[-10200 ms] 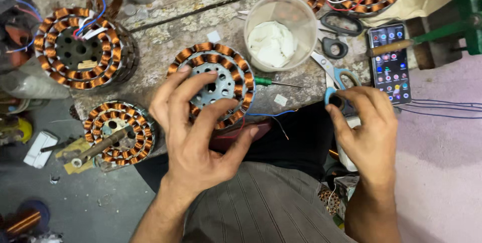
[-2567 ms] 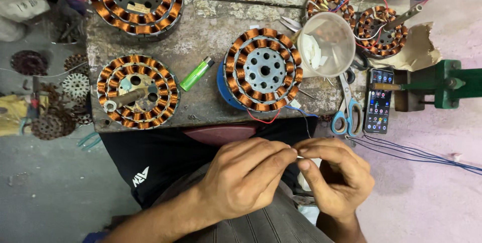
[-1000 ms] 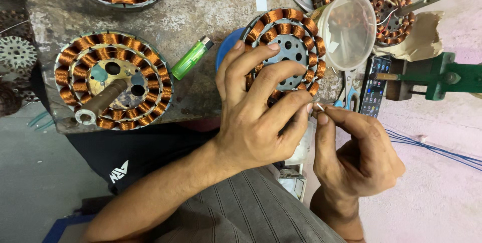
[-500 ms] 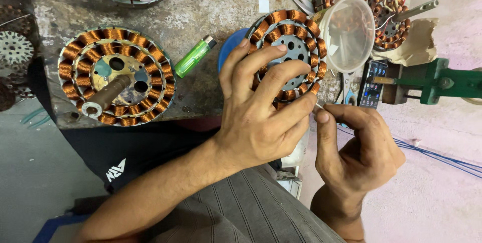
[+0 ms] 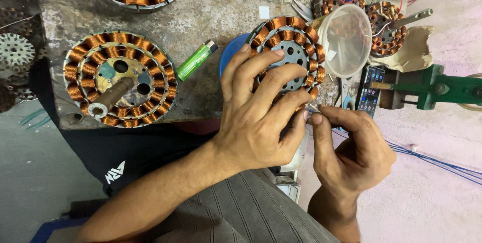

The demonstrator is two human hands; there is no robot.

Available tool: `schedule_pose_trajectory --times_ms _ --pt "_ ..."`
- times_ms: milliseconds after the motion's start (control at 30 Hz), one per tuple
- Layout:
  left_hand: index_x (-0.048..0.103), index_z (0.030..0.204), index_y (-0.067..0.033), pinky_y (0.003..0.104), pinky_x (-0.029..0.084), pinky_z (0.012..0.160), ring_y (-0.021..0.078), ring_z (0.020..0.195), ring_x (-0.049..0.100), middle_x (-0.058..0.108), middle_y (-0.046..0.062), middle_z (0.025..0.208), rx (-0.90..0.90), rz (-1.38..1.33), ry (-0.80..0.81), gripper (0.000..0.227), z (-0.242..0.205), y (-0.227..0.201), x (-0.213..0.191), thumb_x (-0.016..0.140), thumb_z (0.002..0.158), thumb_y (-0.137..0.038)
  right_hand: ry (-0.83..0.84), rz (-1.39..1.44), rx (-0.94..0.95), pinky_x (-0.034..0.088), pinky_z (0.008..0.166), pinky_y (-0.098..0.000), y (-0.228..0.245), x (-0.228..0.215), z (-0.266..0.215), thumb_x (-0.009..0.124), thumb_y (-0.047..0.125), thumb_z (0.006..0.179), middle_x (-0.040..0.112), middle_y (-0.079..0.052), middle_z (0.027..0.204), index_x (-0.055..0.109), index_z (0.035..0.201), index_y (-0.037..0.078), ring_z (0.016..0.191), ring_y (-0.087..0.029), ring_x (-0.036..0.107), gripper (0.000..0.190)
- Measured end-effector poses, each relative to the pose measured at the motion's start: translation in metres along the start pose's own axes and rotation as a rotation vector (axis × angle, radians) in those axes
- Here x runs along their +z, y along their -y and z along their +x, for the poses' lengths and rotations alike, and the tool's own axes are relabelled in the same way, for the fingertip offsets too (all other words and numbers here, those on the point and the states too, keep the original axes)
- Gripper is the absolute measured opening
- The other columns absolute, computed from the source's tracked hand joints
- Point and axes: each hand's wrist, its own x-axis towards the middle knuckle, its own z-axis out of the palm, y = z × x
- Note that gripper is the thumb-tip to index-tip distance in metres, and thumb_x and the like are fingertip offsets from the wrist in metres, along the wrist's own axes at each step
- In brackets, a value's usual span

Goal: The person repairs motor stators by hand, using a screwdriver to adjust copper windings and a lighter to heat wire ends. They insert white insulating tape into slots, trim excess with scissors, and stack completed stators on the table.

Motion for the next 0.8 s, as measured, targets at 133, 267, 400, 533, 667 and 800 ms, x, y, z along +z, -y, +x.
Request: schedule_pose_trajectory --times_ms 133,267,400,533,667,800 --pt "0.073 0.105 -0.0099 0.055 0.020 0.124 0.0311 0.143 0.040 0.060 0.008 0.133 0.001 -0.004 0.005 0.015 0.001 0.000 0.000 0.075 0.094 -0.019 -0.006 0.036 0.010 0.044 0.060 -0.0197 -0.002 0.003 -0.004 0.081 -0.009 0.097 0.072 -0.012 0.088 0.070 0.107 -0.005 0.071 -0.012 0.065 0.015" --pt "0.073 0.107 -0.0097 0.058 0.020 0.128 0.0320 0.143 0.040 0.060 0.008 0.134 0.000 0.012 0.014 0.018 0.001 -0.002 -0.002 0.075 0.093 -0.019 -0.002 0.017 0.002 0.045 0.063 -0.0204 -0.003 0.002 -0.005 0.081 -0.010 0.097 0.071 -0.012 0.087 0.070 0.106 -0.005 0.071 -0.012 0.065 0.015" --pt "0.073 0.109 -0.0097 0.058 0.019 0.128 0.0318 0.143 0.040 0.060 0.007 0.134 0.003 0.017 0.025 0.019 0.001 -0.002 -0.003 0.075 0.093 -0.020 -0.007 0.034 -0.008 0.046 0.064 -0.0208 -0.004 0.004 -0.004 0.081 -0.010 0.098 0.071 -0.011 0.087 0.070 0.107 -0.005 0.072 -0.012 0.065 0.015" --pt "0.073 0.109 -0.0090 0.060 0.018 0.129 0.0328 0.142 0.041 0.061 0.008 0.134 -0.008 0.009 0.045 0.020 -0.001 -0.003 -0.004 0.075 0.091 -0.018 -0.010 0.039 -0.022 0.047 0.064 -0.0214 -0.004 0.005 -0.003 0.081 -0.010 0.097 0.071 -0.011 0.087 0.070 0.108 -0.005 0.071 -0.013 0.065 0.016" --pt "0.073 0.114 -0.0070 0.061 0.020 0.131 0.0344 0.143 0.042 0.060 0.009 0.135 0.004 0.023 -0.004 0.022 -0.009 -0.005 -0.002 0.075 0.094 -0.015 -0.012 0.017 -0.057 0.047 0.063 -0.0220 -0.004 0.004 -0.001 0.081 -0.010 0.097 0.072 -0.011 0.089 0.070 0.108 -0.005 0.071 -0.014 0.065 0.017" --pt "0.074 0.116 -0.0076 0.062 0.021 0.131 0.0343 0.143 0.041 0.059 0.009 0.138 0.039 0.063 -0.028 0.020 -0.016 -0.003 0.002 0.074 0.098 -0.014 -0.006 0.027 -0.089 0.048 0.062 -0.0217 -0.004 0.003 0.002 0.082 -0.009 0.097 0.073 -0.011 0.092 0.069 0.110 -0.005 0.073 -0.013 0.067 0.019"
